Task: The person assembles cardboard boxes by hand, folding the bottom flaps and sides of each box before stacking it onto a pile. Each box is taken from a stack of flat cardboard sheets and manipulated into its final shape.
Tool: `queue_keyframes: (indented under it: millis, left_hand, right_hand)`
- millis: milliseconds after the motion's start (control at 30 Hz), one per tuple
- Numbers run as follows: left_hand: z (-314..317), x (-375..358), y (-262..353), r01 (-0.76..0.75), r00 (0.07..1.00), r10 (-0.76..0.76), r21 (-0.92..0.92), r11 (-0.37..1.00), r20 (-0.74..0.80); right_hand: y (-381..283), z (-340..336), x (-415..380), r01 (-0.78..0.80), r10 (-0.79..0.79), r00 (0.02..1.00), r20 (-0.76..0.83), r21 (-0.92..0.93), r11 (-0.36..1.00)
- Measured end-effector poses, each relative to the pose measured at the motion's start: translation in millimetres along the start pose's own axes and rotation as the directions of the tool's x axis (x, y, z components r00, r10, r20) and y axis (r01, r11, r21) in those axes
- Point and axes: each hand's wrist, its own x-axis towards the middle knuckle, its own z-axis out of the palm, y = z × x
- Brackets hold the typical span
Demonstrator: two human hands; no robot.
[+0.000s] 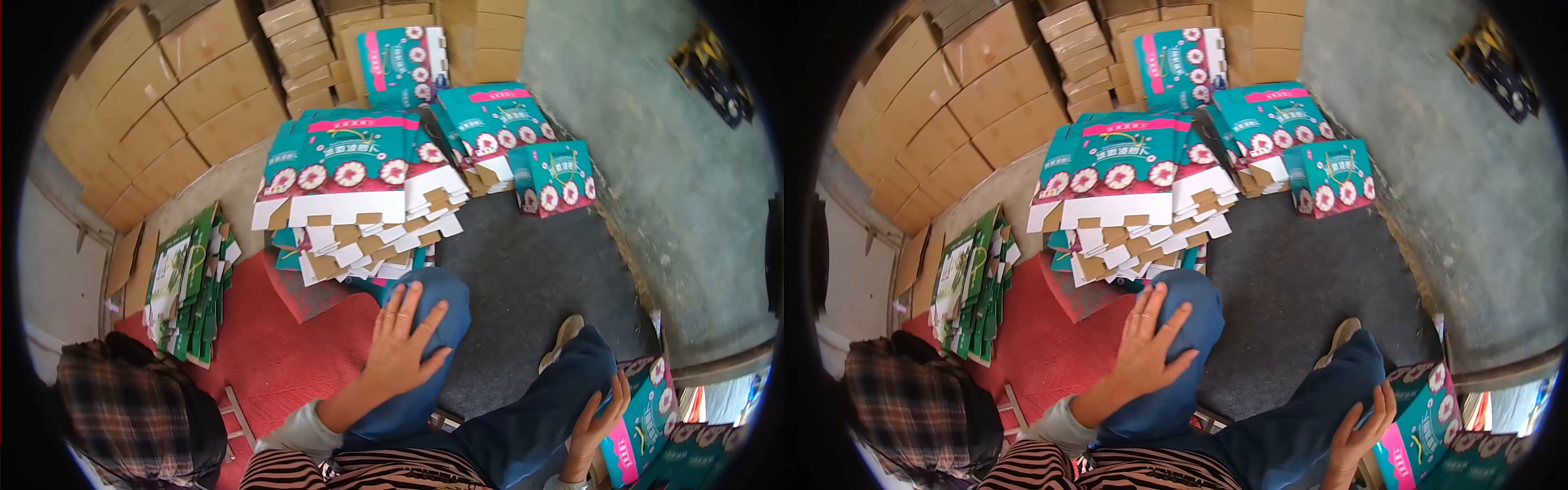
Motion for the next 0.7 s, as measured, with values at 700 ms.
queue_keyframes:
  millis: [700]
  left_hand:
    - [43.0, -36.3, -300.2, 0.599, 0.787, -0.554, 0.12, 0.792, -0.27]
  right_hand:
    - [-29.7, 93.4, 58.7, 0.226, -0.02, 0.708, 0.706, -0.2, 0.953]
